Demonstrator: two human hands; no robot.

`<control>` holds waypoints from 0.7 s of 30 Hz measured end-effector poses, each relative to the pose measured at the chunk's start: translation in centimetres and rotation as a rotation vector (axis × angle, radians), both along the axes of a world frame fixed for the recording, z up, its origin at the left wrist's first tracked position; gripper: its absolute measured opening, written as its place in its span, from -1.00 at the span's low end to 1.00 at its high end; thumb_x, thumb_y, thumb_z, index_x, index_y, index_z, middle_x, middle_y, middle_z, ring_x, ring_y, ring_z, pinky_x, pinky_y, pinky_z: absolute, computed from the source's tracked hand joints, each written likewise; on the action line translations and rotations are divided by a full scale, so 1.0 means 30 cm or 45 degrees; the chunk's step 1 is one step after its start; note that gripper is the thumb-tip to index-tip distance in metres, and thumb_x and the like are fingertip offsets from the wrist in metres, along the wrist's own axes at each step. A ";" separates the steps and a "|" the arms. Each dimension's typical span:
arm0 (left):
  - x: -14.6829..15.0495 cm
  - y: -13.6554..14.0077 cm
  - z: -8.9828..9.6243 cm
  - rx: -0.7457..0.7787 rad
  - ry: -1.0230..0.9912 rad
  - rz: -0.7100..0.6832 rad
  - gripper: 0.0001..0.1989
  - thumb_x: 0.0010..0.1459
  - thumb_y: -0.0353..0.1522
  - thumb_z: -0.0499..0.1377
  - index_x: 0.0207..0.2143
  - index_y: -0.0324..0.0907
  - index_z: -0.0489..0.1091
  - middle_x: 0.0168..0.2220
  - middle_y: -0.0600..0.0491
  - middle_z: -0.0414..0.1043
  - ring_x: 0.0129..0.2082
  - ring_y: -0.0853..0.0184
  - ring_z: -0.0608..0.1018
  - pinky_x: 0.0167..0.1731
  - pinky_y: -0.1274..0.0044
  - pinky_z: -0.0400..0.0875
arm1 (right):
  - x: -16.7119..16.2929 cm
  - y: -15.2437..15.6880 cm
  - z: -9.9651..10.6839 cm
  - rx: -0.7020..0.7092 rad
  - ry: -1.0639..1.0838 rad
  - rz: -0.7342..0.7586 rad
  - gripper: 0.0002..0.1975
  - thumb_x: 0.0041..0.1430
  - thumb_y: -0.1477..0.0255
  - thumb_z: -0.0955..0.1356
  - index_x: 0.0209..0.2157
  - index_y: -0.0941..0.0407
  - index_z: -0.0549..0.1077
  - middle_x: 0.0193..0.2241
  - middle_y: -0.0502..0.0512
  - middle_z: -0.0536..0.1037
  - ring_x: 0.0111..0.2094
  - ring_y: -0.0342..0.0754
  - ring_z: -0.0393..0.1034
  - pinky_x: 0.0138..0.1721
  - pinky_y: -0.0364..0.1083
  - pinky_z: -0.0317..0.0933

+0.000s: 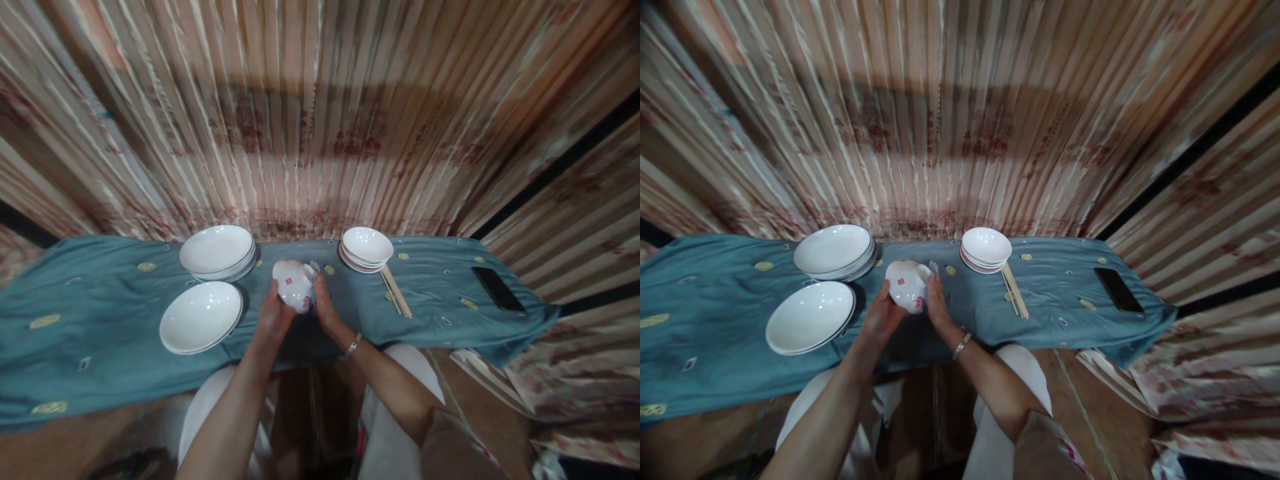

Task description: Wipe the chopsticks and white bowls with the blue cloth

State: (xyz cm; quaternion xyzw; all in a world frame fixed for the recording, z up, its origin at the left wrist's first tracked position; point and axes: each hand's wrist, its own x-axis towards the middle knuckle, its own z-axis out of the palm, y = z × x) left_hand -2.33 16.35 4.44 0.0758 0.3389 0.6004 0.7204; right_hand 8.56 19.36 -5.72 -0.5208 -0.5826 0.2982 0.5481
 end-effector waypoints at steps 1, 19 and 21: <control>-0.004 0.002 0.000 -0.014 -0.008 0.001 -0.63 0.35 -0.32 -0.08 0.05 -0.26 0.37 -0.07 -0.11 0.54 0.05 0.19 0.50 0.13 0.28 0.33 | -0.011 -0.014 0.002 -0.065 0.045 -0.028 -0.38 0.38 0.13 -0.02 0.31 0.18 0.05 0.27 0.26 0.23 0.29 -0.05 0.11 0.25 0.10 0.06; -0.016 0.027 0.038 -0.203 -0.072 0.124 -0.56 0.36 -0.29 -0.15 0.13 -0.31 0.30 -0.07 -0.15 0.54 0.07 0.21 0.49 0.10 0.38 0.36 | -0.046 -0.246 0.109 0.073 -0.620 0.123 -0.32 0.37 0.24 0.09 0.38 0.11 -0.32 0.40 0.17 -0.44 0.39 0.16 -0.54 0.33 0.28 -0.25; -0.019 0.027 0.040 -0.207 -0.077 0.119 -0.57 0.36 -0.30 -0.14 0.10 -0.32 0.32 -0.11 -0.14 0.55 0.04 0.23 0.52 0.08 0.42 0.37 | -0.038 -0.253 0.118 0.139 -0.689 0.166 -0.33 0.37 0.25 0.09 0.38 0.09 -0.32 0.40 0.14 -0.46 0.39 0.16 -0.55 0.33 0.29 -0.26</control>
